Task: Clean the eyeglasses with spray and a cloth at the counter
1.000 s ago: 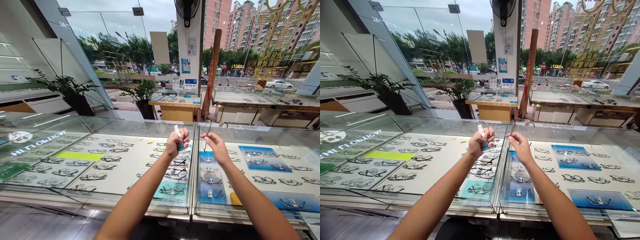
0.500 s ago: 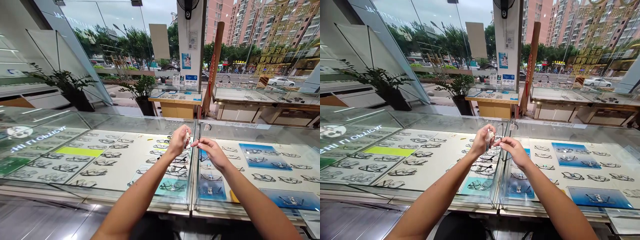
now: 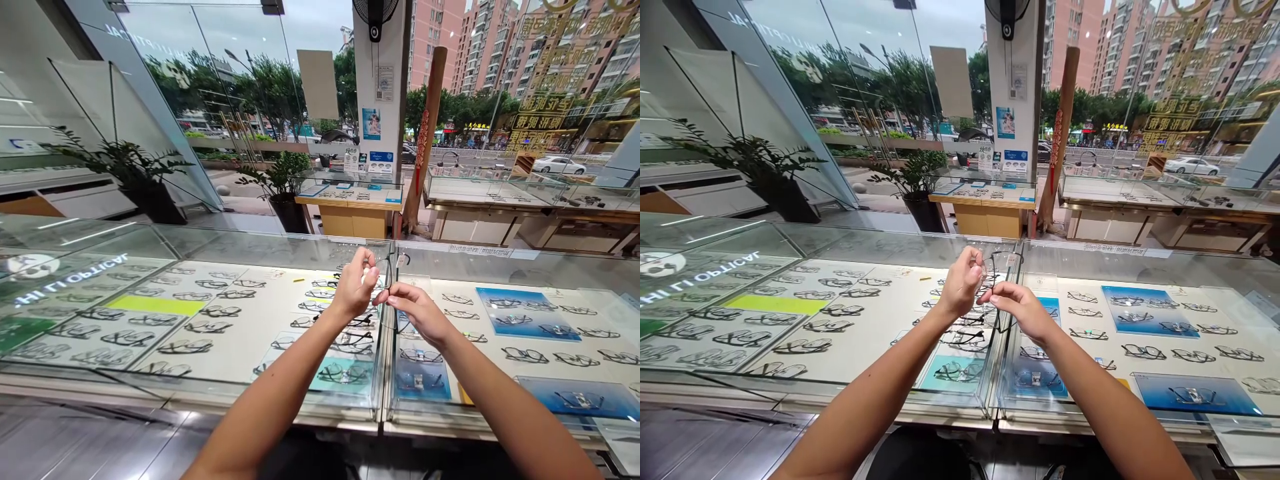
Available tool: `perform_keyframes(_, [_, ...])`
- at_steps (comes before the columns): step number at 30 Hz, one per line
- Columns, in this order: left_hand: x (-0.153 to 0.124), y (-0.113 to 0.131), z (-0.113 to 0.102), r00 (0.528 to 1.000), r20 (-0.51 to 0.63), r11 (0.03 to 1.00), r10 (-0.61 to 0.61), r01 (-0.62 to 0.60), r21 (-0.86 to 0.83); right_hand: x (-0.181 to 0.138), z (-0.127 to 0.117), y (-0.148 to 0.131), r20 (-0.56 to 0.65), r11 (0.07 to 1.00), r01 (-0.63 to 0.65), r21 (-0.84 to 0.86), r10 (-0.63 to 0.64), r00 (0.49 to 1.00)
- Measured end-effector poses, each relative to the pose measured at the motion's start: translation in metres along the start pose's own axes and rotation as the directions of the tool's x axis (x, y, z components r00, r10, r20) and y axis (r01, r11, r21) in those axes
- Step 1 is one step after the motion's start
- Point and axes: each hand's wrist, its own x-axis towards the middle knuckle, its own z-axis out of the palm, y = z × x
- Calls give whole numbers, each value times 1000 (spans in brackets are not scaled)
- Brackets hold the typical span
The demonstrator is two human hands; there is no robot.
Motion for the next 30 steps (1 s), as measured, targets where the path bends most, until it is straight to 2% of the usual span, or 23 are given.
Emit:
perform_keyframes(3, [-1,1,0,1000,-21,1000,10,-10,18,0,1,0,6,999,-15,35,15,1000])
perform_keyframes(6, [-1,1,0,1000,-27,998,9,-7,59,2,-2,-1,-63,997,9,77,-4,998])
perform_keyframes(10, [-4,3,3,996,71,987,48,-58,148,6,-9,-4,-217,986,69,152,-35,975])
perform_keyframes(13, [-6,4,6,984,153,975,86,-114,189,7,-12,-6,-233,979,65,191,-19,972])
perform_keyframes(16, [-8,5,7,974,188,967,127,-164,197,7,-10,-6,-224,979,63,195,-18,974])
perform_keyframes(25, [-9,6,6,977,150,970,154,-178,167,5,-8,-5,-207,969,63,240,-12,978])
perform_keyframes(27, [-7,3,5,983,94,976,155,-167,137,5,-9,-5,-219,968,66,244,-11,976])
perform_keyframes(30, [1,-8,-3,994,-53,991,99,-93,100,7,-12,-6,-251,967,68,245,-4,968])
